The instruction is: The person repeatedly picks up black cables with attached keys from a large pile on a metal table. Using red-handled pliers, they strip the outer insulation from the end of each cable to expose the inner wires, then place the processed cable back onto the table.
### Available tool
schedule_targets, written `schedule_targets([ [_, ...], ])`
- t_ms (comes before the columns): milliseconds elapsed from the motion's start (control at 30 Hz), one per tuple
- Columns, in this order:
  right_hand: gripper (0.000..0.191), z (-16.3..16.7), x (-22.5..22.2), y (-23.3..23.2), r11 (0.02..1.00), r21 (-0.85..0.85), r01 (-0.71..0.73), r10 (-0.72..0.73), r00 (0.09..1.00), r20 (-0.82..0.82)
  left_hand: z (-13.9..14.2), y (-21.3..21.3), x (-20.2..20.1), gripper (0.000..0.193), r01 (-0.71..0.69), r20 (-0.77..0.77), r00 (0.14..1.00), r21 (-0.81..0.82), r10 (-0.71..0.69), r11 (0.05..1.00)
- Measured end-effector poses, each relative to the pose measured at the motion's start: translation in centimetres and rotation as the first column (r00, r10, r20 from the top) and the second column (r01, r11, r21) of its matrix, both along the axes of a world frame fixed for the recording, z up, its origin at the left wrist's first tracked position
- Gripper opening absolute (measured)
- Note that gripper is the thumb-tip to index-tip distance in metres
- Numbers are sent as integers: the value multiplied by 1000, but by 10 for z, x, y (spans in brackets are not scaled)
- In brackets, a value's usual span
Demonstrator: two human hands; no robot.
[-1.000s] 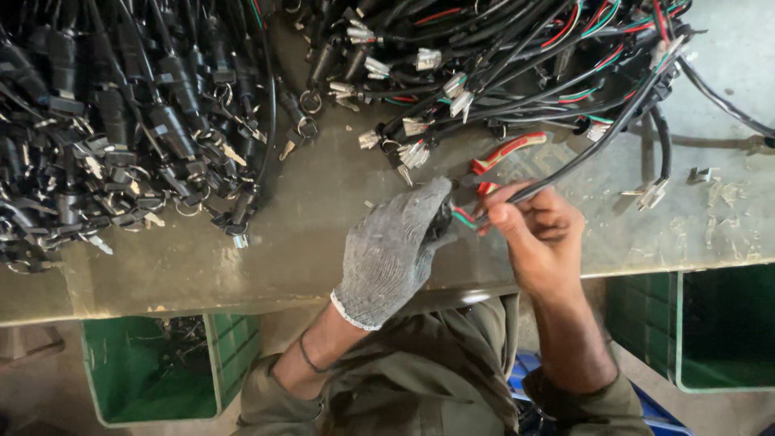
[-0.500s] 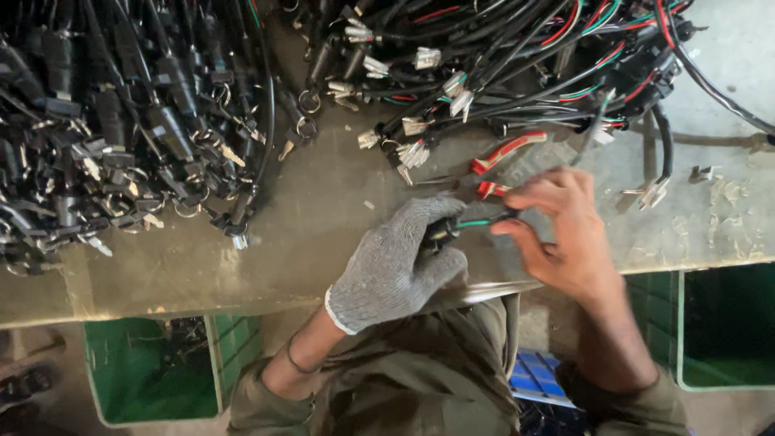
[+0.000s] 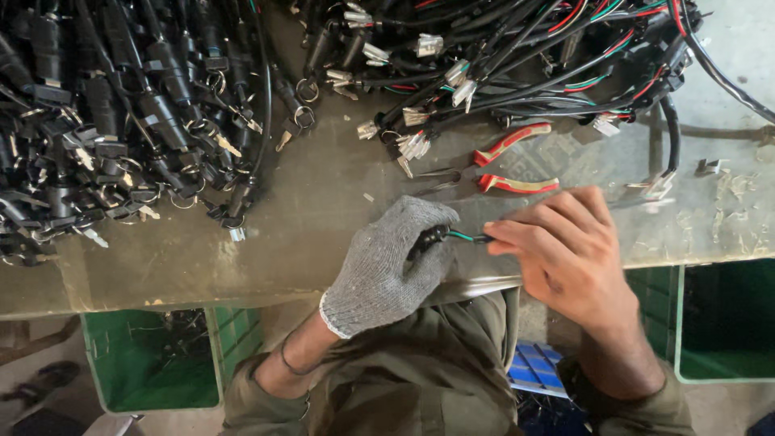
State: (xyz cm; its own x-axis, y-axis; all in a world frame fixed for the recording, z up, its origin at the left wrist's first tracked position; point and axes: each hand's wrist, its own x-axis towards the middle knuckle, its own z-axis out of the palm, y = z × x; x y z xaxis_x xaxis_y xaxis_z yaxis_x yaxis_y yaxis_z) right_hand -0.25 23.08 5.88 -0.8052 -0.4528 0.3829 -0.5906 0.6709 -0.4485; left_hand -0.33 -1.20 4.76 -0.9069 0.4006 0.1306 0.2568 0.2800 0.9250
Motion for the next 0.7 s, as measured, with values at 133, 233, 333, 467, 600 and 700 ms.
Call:
schedule_targets([
  [133, 27, -8, -5, -4, 998, 56, 28, -27, 999, -33, 2, 3, 3, 33, -20, 14, 1000, 5, 20, 1000],
  [233, 28, -10, -6, -6, 999, 41, -23, 23, 1000, -2, 2, 3, 4, 33, -70, 36, 997, 24, 70, 997],
  [333, 27, -8, -7, -6, 996, 12, -90, 89, 995, 41, 3, 1, 3, 32, -53, 46, 998, -17, 54, 998],
  [467, 29, -10, -11, -5, 998, 68, -6, 7, 1000, -13, 4, 1, 1, 35, -1, -69, 998, -23, 0, 1000],
  [600, 31, -18, -14, -8, 1000, 14, -27, 27, 1000, 12, 0, 3, 2, 32, -77, -40, 996, -9, 77, 997],
  [700, 30, -24, -14, -14, 998, -45, -52, 55, 997, 53, -7, 4, 4, 25, -123, 15, 992, -63, 124, 990],
])
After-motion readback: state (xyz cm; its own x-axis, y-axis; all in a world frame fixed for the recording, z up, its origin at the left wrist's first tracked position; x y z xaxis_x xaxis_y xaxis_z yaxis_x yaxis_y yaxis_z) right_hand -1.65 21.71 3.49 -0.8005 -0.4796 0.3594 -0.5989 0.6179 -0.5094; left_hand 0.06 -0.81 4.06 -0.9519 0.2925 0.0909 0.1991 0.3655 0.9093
